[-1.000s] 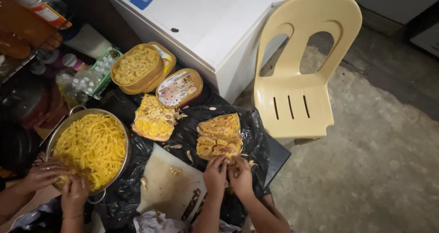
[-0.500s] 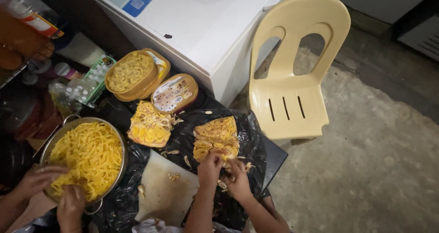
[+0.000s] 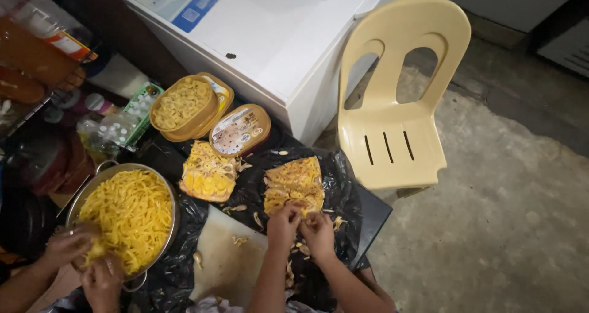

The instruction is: Shredding jackfruit into smaller pieces by hand.

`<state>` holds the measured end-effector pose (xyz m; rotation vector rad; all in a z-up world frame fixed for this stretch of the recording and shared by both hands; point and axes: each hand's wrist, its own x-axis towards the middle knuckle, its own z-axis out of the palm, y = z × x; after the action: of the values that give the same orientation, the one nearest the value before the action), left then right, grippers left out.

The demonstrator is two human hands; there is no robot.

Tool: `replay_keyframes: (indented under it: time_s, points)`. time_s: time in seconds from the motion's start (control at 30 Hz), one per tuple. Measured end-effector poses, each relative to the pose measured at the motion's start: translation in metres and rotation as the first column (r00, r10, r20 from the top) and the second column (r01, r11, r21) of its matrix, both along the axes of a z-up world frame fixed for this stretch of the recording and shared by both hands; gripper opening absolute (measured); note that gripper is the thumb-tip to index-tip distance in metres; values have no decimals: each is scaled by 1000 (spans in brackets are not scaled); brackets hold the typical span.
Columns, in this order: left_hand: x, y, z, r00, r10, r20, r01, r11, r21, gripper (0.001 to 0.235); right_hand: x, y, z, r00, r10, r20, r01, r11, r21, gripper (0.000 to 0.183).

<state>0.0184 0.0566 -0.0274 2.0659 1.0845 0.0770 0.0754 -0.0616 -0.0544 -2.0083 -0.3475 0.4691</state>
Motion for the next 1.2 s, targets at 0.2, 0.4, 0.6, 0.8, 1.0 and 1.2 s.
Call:
replay_keyframes:
  time_s: [0.2,0.4,0.6,0.8,1.0,1.2]
  points:
    - [0,2,5,994,32,101,-31,999,-14,19,-6,5,-31,986,-142,-84,145,989,32,24]
    - [1,6,18,998,15,53,-13,999,-31,20,20,-1,0,998,-15,63,12,999,48,15]
    - [1,10,23,996,8,93,1,996,-94,19,22,8,62,980,71,188,-74,997,11,50]
    - [5,17,3,992,-81,-101,76,996,-52,22,39,19,78,982,170,85,-152,971,-185,52]
    - [3,30,26,988,-98,-119,85,990,-113,20,59,19,39,980,154,122,-137,981,-136,84]
    - [-3,21,16,1000,-7,9,8,987,-161,22,74,11,20,954,228,-194,-263,948,-179,85]
